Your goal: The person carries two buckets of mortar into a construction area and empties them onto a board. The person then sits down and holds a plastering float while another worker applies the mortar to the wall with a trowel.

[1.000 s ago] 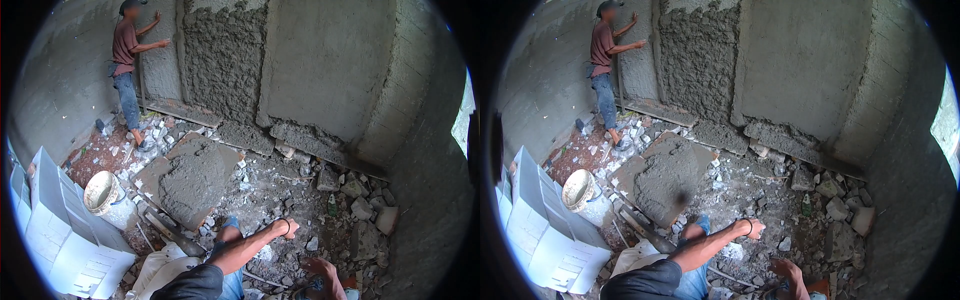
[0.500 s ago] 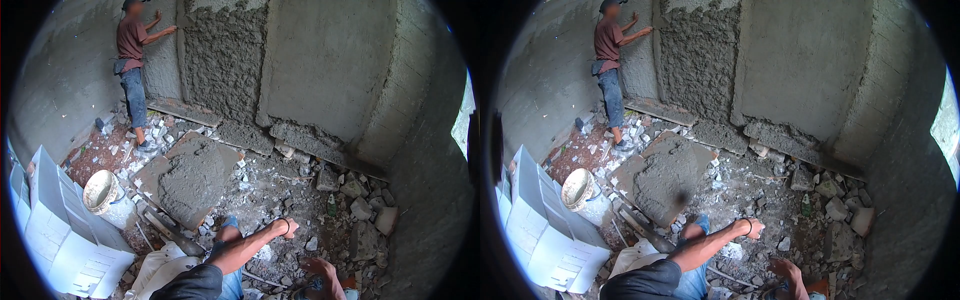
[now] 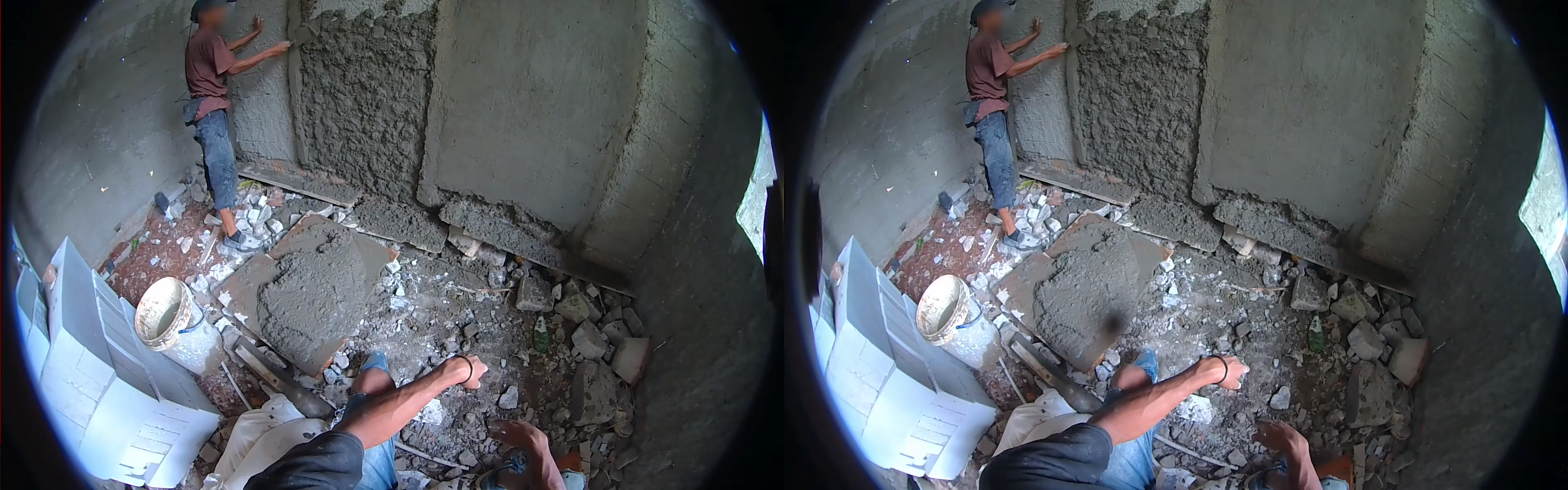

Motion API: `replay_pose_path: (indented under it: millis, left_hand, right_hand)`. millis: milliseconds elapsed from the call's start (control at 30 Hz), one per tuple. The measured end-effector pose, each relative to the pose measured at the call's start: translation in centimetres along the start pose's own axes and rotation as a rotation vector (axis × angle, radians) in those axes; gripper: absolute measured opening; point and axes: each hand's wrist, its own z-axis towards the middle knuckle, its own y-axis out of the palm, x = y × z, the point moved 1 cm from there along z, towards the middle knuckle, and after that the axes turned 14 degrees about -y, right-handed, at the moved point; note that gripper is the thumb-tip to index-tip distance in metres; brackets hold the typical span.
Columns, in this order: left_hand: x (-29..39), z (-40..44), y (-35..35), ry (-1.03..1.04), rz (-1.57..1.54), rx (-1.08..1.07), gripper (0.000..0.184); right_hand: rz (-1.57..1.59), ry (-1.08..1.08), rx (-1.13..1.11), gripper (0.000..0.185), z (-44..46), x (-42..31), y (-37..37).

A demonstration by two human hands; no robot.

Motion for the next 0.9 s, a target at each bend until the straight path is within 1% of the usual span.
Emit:
replay_pose_path:
  millis: [67, 100, 167, 233, 267, 300, 333, 367, 400, 467, 500, 567, 667, 900]
  left_hand:
    - [0.1, 0.0, 0.0, -0.006, 0.001, -0.004, 0.04]
    - [0.1, 0.0, 0.0, -0.013, 0.002, -0.008, 0.04]
    - [0.0, 0.0, 0.0, -0.016, -0.011, -0.006, 0.04]
    - [0.0, -0.1, 0.0, -0.019, -0.024, -0.004, 0.04]
    - [0.1, -0.3, 0.0, -0.023, -0.03, 0.029, 0.036]
    - [0.1, -0.4, -0.1, -0.027, -0.037, 0.061, 0.033]
    - [0.1, -0.2, 0.1, -0.027, -0.037, 0.06, 0.033]
    - [0.1, -0.3, 0.0, -0.025, -0.044, 0.059, 0.033]
    - [0.1, -0.3, 0.0, -0.022, -0.052, 0.058, 0.033]
    - [0.2, -0.4, -0.1, -0.029, -0.045, 0.05, 0.033]
    - [0.2, -0.4, -0.1, -0.035, -0.037, 0.042, 0.033]
    - [0.3, -0.4, -0.2, -0.035, -0.033, 0.037, 0.033]
    - [0.3, -0.4, -0.1, -0.038, -0.037, 0.043, 0.033]
    - [0.1, 0.0, 0.3, -0.038, -0.052, 0.043, 0.033]
  right_hand:
    - [0.033, -0.298, 0.125, 0.047, -0.5, 0.4, -0.4]
    - [0.033, -0.298, 0.124, 0.047, 0.1, -0.8, -1.2]
    - [0.267, -0.289, 0.244, 0.045, 1.8, -4.1, -3.6]
    - [0.244, -0.294, 0.228, 0.044, 1.9, -4.4, -3.9]
    - [0.222, -0.3, 0.214, 0.044, 1.9, -4.4, -3.9]
    - [0.222, -0.299, 0.215, 0.044, 1.0, -2.4, -2.7]
    - [0.173, -0.268, 0.138, 0.046, -0.4, 1.2, -0.4]
    - [0.124, -0.237, 0.061, 0.048, 0.0, 1.4, 0.1]
    - [0.124, -0.237, 0.061, 0.048, 0.0, 1.4, 0.1]
    - [0.066, -0.293, -0.004, 0.054, 0.0, 1.6, -0.3]
    - [0.067, -0.292, -0.004, 0.054, -0.4, 1.4, -0.7]
    - [0.257, -0.246, 0.156, 0.055, 0.8, -2.5, -2.8]
    - [0.265, -0.29, 0.154, 0.055, 1.3, -3.2, -3.3]
    - [0.245, -0.243, 0.156, 0.054, 1.4, -4.5, -3.9]
